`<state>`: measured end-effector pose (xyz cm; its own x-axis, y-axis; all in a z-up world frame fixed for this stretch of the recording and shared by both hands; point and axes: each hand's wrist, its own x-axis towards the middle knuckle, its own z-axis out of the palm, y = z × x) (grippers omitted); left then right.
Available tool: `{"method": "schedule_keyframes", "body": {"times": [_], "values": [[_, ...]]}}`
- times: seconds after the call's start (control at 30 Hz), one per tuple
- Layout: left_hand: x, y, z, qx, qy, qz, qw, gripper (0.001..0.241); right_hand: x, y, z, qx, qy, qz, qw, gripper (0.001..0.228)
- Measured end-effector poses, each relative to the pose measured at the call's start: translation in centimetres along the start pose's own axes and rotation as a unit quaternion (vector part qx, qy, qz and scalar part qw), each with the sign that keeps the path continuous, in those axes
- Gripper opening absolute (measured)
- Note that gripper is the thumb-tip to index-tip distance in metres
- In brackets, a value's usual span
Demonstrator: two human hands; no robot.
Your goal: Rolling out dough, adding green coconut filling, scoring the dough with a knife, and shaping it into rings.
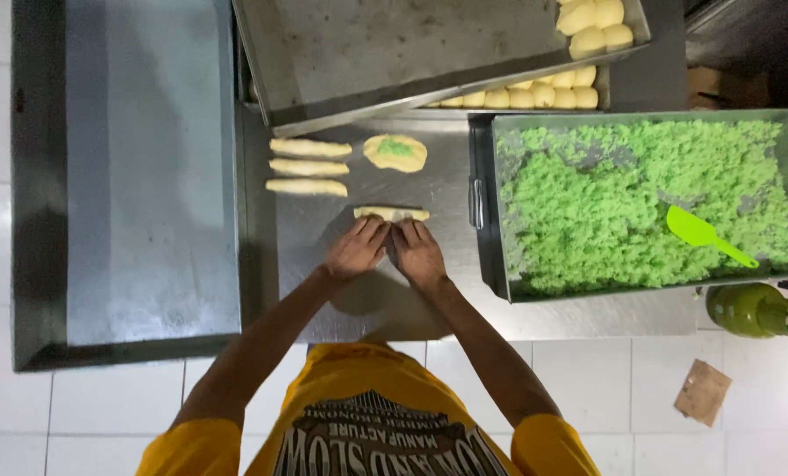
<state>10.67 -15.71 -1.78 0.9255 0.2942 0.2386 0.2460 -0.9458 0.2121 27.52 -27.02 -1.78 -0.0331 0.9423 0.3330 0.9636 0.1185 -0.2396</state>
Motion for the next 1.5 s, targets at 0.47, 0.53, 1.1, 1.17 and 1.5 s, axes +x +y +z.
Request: {"method": "schedule_keyframes", "body": {"times": [0.47,0.53,1.1,1.17,1.5], "values": [[0.3,-0.7,-0.6,-0.09,-0.004,-0.074,0.993,0.039,1.7,0.2,-4.4,0.01,-0.019,0.018,1.0,0.051],[1.0,-0.8,-0.9,-0.094,0.038,-0.081,0.992,0.04,2.3,1.2,-4.5,-0.022,0.02,0.023,0.999,0.053],[-4.1,-6.3,-4.4,-0.051,-0.035,0.025,0.998,0.028,1.6,-0.2,-3.5,0.154,-0.087,0.02,0.984,0.042],[-3.9,-8.1,-7.4,-0.044,-0.031,-0.014,0.998,0.023,3.8,-0.5,-0.5,0.139,-0.089,0.032,0.986,0.034],[-5.5,-14.0,-4.6,0.125,-0.117,-0.142,0.975,0.039,9.8,-2.6,3.8,0.065,-0.019,0.005,0.998,0.034]]}}
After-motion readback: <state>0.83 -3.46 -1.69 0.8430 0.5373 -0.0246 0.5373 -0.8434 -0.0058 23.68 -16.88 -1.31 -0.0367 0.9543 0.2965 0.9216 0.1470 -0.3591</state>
